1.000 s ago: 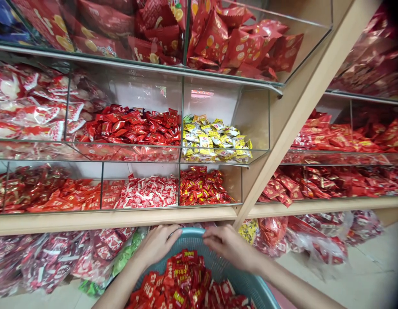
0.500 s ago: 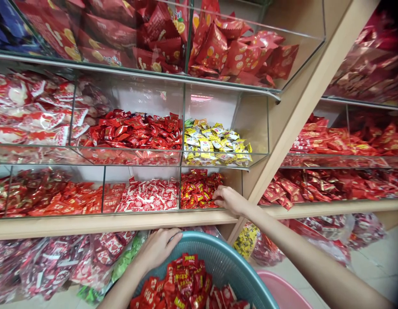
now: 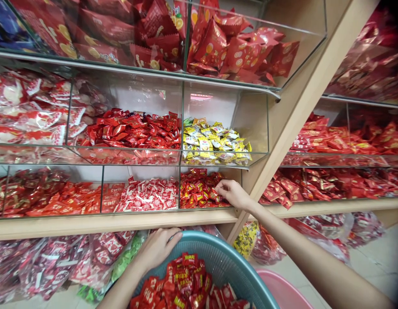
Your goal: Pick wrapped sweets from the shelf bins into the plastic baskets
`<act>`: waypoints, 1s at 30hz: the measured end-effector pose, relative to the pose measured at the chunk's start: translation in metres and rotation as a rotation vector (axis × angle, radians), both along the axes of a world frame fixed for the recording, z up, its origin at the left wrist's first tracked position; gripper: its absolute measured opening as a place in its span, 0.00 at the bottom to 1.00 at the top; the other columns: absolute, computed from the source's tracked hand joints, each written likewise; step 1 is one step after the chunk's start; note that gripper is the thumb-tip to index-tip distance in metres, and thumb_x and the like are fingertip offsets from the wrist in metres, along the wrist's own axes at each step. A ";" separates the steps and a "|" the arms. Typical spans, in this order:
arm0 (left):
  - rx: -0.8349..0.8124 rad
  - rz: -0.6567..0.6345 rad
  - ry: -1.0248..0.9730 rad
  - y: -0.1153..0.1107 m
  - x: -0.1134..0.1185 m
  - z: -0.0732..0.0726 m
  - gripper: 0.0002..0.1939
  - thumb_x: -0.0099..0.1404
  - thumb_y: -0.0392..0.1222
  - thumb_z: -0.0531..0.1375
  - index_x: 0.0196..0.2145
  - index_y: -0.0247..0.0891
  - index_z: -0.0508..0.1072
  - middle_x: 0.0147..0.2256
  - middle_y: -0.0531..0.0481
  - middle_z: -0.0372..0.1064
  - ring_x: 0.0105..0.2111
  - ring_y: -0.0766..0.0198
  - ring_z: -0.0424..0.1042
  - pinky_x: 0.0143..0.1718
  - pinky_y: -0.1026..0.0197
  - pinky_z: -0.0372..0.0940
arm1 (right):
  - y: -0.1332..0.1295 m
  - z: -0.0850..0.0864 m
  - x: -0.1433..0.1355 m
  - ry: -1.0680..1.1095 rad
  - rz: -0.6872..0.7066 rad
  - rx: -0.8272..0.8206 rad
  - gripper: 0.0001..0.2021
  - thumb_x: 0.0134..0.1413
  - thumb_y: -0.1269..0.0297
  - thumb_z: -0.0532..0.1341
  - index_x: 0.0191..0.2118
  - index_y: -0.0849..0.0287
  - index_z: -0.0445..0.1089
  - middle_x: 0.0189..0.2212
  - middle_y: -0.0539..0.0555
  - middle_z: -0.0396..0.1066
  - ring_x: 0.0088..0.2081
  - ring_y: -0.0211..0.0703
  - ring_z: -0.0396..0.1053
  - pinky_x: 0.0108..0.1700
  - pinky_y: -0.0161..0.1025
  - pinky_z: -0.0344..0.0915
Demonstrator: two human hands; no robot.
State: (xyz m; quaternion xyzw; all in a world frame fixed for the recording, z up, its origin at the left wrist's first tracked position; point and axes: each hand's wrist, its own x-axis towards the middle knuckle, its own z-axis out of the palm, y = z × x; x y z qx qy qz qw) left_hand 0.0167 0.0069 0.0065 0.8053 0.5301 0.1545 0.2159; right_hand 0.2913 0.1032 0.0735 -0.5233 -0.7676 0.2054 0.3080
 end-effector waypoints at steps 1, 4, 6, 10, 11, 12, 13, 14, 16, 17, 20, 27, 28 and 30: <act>0.002 -0.001 0.001 0.000 0.000 0.000 0.20 0.68 0.53 0.44 0.39 0.47 0.74 0.38 0.52 0.75 0.39 0.58 0.72 0.42 0.63 0.60 | -0.001 0.000 0.000 0.045 -0.005 -0.019 0.12 0.50 0.57 0.54 0.26 0.60 0.67 0.21 0.50 0.67 0.23 0.37 0.61 0.26 0.34 0.57; 0.005 0.001 0.002 0.000 0.000 0.000 0.20 0.68 0.53 0.44 0.41 0.48 0.74 0.39 0.51 0.75 0.41 0.58 0.71 0.43 0.62 0.60 | -0.004 -0.001 -0.001 0.167 -0.005 -0.081 0.14 0.48 0.53 0.55 0.27 0.61 0.66 0.21 0.50 0.66 0.21 0.35 0.61 0.25 0.34 0.59; 0.003 0.006 0.002 0.000 0.000 -0.001 0.20 0.68 0.52 0.44 0.42 0.48 0.74 0.40 0.51 0.74 0.41 0.58 0.71 0.45 0.62 0.60 | -0.007 0.000 -0.003 0.229 -0.002 -0.117 0.15 0.46 0.51 0.56 0.27 0.61 0.65 0.19 0.48 0.65 0.20 0.34 0.60 0.23 0.33 0.59; 0.003 0.006 -0.016 0.000 0.000 -0.003 0.20 0.68 0.52 0.45 0.40 0.47 0.74 0.39 0.52 0.75 0.41 0.58 0.72 0.45 0.61 0.60 | -0.020 0.005 -0.011 0.311 0.005 -0.166 0.16 0.45 0.50 0.58 0.26 0.61 0.65 0.18 0.47 0.63 0.19 0.33 0.59 0.22 0.32 0.58; 0.011 0.009 -0.032 0.000 -0.001 -0.003 0.20 0.68 0.52 0.45 0.41 0.47 0.74 0.39 0.52 0.75 0.41 0.58 0.72 0.45 0.61 0.61 | -0.025 0.006 -0.013 0.335 0.009 -0.182 0.16 0.45 0.50 0.59 0.26 0.61 0.65 0.18 0.46 0.63 0.19 0.33 0.59 0.22 0.32 0.58; 0.023 0.015 -0.053 0.000 -0.002 -0.003 0.20 0.67 0.52 0.45 0.41 0.47 0.74 0.40 0.52 0.75 0.41 0.58 0.71 0.45 0.61 0.61 | -0.032 0.008 -0.016 0.359 0.018 -0.198 0.16 0.45 0.50 0.59 0.27 0.61 0.65 0.18 0.46 0.63 0.19 0.32 0.59 0.23 0.32 0.57; 0.039 0.026 -0.077 0.000 -0.003 -0.003 0.19 0.67 0.52 0.46 0.42 0.46 0.74 0.41 0.52 0.75 0.41 0.58 0.71 0.46 0.60 0.61 | -0.040 0.010 -0.019 0.382 0.032 -0.216 0.16 0.45 0.50 0.60 0.27 0.61 0.66 0.19 0.46 0.63 0.20 0.32 0.59 0.23 0.32 0.57; 0.059 0.041 -0.103 0.000 -0.003 -0.003 0.19 0.67 0.51 0.46 0.43 0.45 0.74 0.42 0.52 0.74 0.42 0.58 0.71 0.46 0.60 0.61 | -0.048 0.010 -0.023 0.402 0.049 -0.231 0.16 0.45 0.51 0.61 0.26 0.61 0.66 0.19 0.46 0.63 0.20 0.32 0.59 0.23 0.31 0.57; 0.107 0.054 -0.151 -0.002 -0.003 0.001 0.19 0.67 0.50 0.47 0.42 0.44 0.75 0.42 0.51 0.74 0.42 0.58 0.71 0.46 0.60 0.62 | -0.066 0.009 -0.031 0.427 0.085 -0.260 0.15 0.47 0.51 0.60 0.27 0.60 0.66 0.19 0.46 0.63 0.20 0.32 0.59 0.23 0.31 0.57; 0.130 0.049 -0.175 -0.003 -0.003 0.003 0.18 0.67 0.49 0.47 0.42 0.44 0.75 0.42 0.51 0.74 0.42 0.58 0.71 0.46 0.61 0.62 | -0.075 0.006 -0.035 0.438 0.105 -0.281 0.14 0.48 0.52 0.60 0.27 0.60 0.66 0.20 0.46 0.64 0.20 0.32 0.59 0.23 0.31 0.57; 0.135 0.040 -0.286 -0.010 0.002 0.014 0.16 0.66 0.49 0.50 0.43 0.44 0.74 0.41 0.51 0.74 0.41 0.60 0.71 0.44 0.63 0.65 | -0.097 -0.006 -0.051 0.472 0.149 -0.382 0.13 0.48 0.54 0.60 0.26 0.60 0.66 0.20 0.46 0.64 0.20 0.32 0.59 0.23 0.31 0.57; 0.060 0.077 -0.306 -0.042 0.019 0.024 0.28 0.57 0.49 0.61 0.56 0.47 0.62 0.45 0.52 0.72 0.43 0.58 0.72 0.46 0.60 0.67 | -0.122 -0.027 -0.087 0.635 0.124 -0.498 0.15 0.47 0.52 0.61 0.26 0.61 0.66 0.19 0.45 0.62 0.19 0.30 0.57 0.22 0.30 0.54; 0.096 0.098 -0.295 -0.046 0.019 0.023 0.24 0.60 0.48 0.59 0.54 0.47 0.64 0.47 0.51 0.72 0.44 0.58 0.71 0.47 0.60 0.66 | -0.123 -0.027 -0.091 0.654 0.125 -0.510 0.16 0.47 0.51 0.61 0.26 0.61 0.66 0.18 0.45 0.62 0.19 0.30 0.57 0.22 0.30 0.53; 0.183 0.120 -0.278 -0.053 0.013 0.020 0.20 0.62 0.48 0.56 0.52 0.47 0.67 0.49 0.52 0.70 0.47 0.58 0.70 0.49 0.60 0.65 | -0.125 -0.026 -0.098 0.676 0.139 -0.523 0.17 0.46 0.50 0.61 0.26 0.61 0.66 0.17 0.45 0.62 0.19 0.30 0.57 0.22 0.29 0.53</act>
